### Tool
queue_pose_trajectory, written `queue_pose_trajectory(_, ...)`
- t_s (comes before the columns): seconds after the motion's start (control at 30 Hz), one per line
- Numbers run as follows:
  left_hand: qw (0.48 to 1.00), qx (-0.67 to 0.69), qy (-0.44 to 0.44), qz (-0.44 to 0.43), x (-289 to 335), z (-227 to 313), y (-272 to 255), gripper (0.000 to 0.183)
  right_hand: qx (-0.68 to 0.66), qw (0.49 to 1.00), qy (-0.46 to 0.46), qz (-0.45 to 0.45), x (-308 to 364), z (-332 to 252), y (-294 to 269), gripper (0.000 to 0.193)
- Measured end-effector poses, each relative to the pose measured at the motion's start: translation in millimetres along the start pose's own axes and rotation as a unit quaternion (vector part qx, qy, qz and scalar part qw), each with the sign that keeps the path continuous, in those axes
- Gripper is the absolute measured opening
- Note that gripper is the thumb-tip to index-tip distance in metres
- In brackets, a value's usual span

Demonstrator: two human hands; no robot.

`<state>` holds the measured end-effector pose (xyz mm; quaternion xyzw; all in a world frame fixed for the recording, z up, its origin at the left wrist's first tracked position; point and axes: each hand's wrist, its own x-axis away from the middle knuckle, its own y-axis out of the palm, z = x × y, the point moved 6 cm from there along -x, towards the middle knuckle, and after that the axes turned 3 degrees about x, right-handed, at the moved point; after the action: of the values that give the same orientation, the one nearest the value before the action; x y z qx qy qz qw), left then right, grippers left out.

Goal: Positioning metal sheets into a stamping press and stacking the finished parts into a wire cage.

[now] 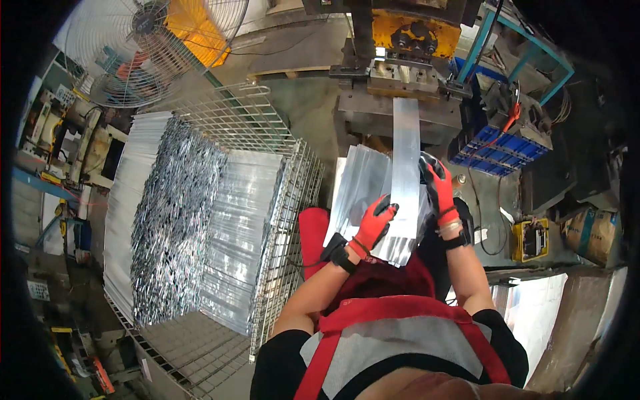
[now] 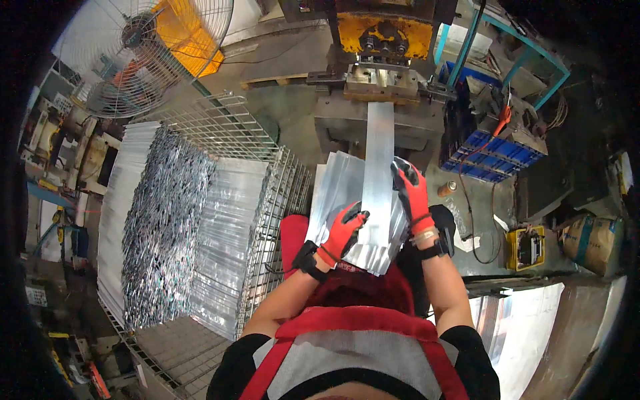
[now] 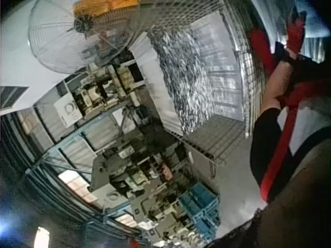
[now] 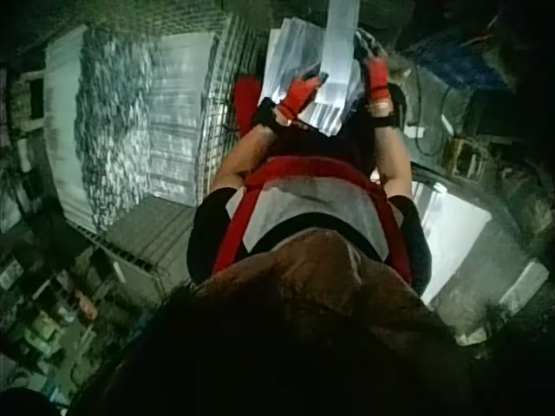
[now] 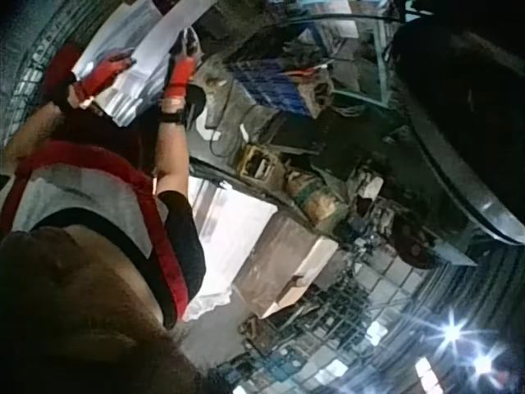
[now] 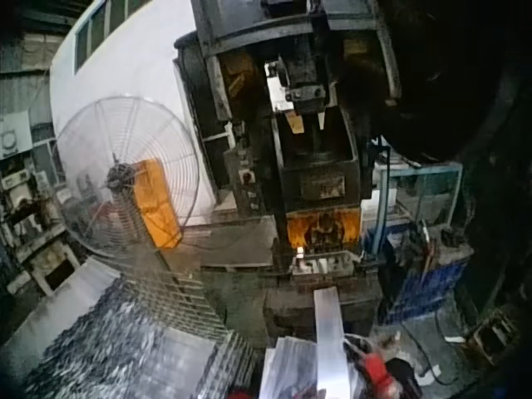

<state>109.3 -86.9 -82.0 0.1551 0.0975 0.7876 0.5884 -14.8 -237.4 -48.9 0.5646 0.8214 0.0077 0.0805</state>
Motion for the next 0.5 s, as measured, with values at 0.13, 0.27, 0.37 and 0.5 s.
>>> queue_pose_trajectory(0.13, 0.993, 0.093, -0.065, -0.027, -28, -8, 1, 0.006, 0.084, 0.984, 0.156, -0.028, -20, 28, 6, 0.026)
queue_pose_trajectory(0.27, 0.994, 0.093, -0.057, 0.001, -32, 0, 3, 0.011, 0.038, 0.995, 0.088, 0.008, -29, 22, 5, 0.020)
queue_pose_trajectory(0.37, 0.989, 0.116, -0.095, -0.017, -37, 26, 14, 0.025, -0.063, 0.993, 0.080, 0.060, -46, 9, 2, 0.021)
queue_pose_trajectory(0.5, 0.956, 0.185, -0.175, -0.148, -55, 35, 24, 0.045, 0.035, 0.999, -0.007, 0.033, -87, -12, 6, 0.017)
